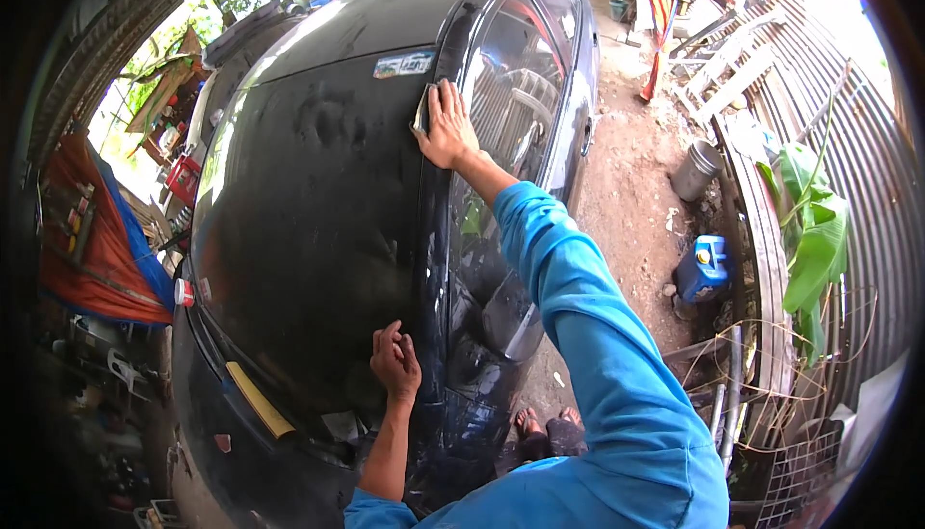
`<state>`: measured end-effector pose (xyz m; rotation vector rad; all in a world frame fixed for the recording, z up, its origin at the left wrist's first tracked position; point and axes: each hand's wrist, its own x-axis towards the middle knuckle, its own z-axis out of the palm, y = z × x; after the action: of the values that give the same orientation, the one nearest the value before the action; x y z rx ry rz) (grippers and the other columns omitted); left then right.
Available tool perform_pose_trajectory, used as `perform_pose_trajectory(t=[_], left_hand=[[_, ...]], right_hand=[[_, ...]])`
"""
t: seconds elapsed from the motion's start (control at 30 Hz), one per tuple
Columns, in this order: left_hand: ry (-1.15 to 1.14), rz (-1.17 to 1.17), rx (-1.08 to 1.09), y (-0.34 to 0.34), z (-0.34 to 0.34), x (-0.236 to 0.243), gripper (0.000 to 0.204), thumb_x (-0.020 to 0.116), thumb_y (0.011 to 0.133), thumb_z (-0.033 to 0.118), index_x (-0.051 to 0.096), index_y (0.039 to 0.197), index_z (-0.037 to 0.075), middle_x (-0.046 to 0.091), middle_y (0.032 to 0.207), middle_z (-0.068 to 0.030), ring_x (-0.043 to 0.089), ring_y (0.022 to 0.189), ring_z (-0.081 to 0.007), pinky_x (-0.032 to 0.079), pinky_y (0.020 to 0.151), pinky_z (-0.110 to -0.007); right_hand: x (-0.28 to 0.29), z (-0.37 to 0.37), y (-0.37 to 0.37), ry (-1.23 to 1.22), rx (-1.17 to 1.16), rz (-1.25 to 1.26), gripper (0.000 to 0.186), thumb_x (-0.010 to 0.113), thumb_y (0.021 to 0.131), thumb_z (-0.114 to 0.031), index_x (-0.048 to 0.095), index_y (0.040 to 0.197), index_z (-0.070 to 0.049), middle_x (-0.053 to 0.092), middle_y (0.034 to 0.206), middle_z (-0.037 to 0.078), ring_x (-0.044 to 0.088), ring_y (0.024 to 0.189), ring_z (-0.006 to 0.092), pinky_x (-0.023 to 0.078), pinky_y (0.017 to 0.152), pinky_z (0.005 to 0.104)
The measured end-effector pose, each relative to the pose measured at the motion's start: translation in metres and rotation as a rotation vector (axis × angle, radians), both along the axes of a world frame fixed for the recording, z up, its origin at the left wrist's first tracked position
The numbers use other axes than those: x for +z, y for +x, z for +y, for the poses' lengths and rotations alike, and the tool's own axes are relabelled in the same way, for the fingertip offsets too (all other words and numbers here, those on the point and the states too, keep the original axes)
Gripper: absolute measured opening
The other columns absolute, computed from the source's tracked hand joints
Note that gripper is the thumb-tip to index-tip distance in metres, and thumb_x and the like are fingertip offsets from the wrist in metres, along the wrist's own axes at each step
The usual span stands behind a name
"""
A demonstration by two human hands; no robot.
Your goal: Sanding the body panels of a black car using wet sandpaper to prepare it for repair or painting.
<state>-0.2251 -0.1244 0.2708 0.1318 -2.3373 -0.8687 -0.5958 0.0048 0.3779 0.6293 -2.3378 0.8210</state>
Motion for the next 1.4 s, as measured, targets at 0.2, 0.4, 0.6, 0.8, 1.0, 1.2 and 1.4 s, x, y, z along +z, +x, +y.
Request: perform_pose_trajectory(t=[0.2,0.4,0.6,0.8,1.0,1.2,1.4], left_hand=[[-0.098,0.072,0.027,0.007,-0.008,0.005,0.022,0.061,0.096,0.016,0.063,0.113,0.002,0.057,0.08,-0.01,0.057,0.063,-0.0264,0.046,0.056,-0.037],[-0.059,0.037,-0.022,0.004,0.004,0.005,0.022,0.062,0.095,0.014,0.064,0.114,0.003,0.055,0.078,-0.0088,0.055,0.063,-0.0245,0.046,0.056,-0.037],[-0.022,0.005,0.028,0.008,-0.011,-0.001,0.019,0.061,0.094,0.012,0.065,0.111,0.005,0.055,0.08,-0.0088,0.055,0.059,-0.0247,0.046,0.053,-0.036],[-0.075,0.068,-0.031,0.002,-0.004,0.002,0.023,0.064,0.09,0.011,0.065,0.112,0.004,0.059,0.079,-0.0091,0.059,0.06,-0.0252,0.048,0.055,-0.037],[-0.086,0.024,0.007,0.006,-0.006,0.0,0.023,0.064,0.091,0.014,0.065,0.113,0.005,0.062,0.086,-0.0116,0.065,0.069,-0.0295,0.053,0.059,-0.039],[-0.077,0.023,0.016,0.01,-0.008,0.009,0.023,0.065,0.091,0.015,0.064,0.112,0.005,0.061,0.086,-0.0124,0.065,0.07,-0.0322,0.053,0.06,-0.04],[0.006,-0.005,0.005,0.002,0.0,0.006,0.022,0.065,0.091,0.013,0.064,0.112,0.005,0.062,0.087,-0.0134,0.065,0.069,-0.0322,0.053,0.06,-0.038]], right_hand=[[-0.067,-0.033,0.2,0.067,0.203,-0.168,0.085,0.06,0.091,-0.028,0.019,0.152,0.014,0.009,0.161,0.036,0.007,0.152,0.0485,0.008,0.124,0.0552],[-0.011,-0.012,0.051,-0.07,-0.009,0.01,0.075,0.049,0.098,-0.037,0.027,0.15,0.013,0.022,0.158,0.035,0.02,0.15,0.0459,0.015,0.124,0.0511],[-0.034,-0.038,0.107,0.022,0.082,-0.049,0.075,0.048,0.099,-0.035,0.023,0.151,0.014,0.017,0.159,0.036,0.015,0.151,0.0469,0.014,0.125,0.0494],[-0.031,-0.009,0.124,0.026,0.091,-0.074,0.078,0.058,0.095,-0.035,0.028,0.151,0.01,0.02,0.16,0.032,0.018,0.15,0.0456,0.015,0.125,0.0498],[-0.028,-0.026,0.067,-0.036,-0.015,0.021,0.073,0.049,0.101,-0.035,0.025,0.151,0.013,0.024,0.158,0.034,0.021,0.149,0.0461,0.018,0.124,0.0493],[-0.064,-0.022,0.226,0.126,0.212,-0.153,0.081,0.058,0.093,-0.031,0.023,0.151,0.013,0.018,0.16,0.034,0.014,0.151,0.0484,0.013,0.124,0.0549],[-0.015,-0.029,0.079,-0.009,-0.081,0.02,0.065,0.051,0.1,-0.03,0.033,0.148,0.012,0.028,0.157,0.033,0.024,0.148,0.0458,0.019,0.123,0.0498]])
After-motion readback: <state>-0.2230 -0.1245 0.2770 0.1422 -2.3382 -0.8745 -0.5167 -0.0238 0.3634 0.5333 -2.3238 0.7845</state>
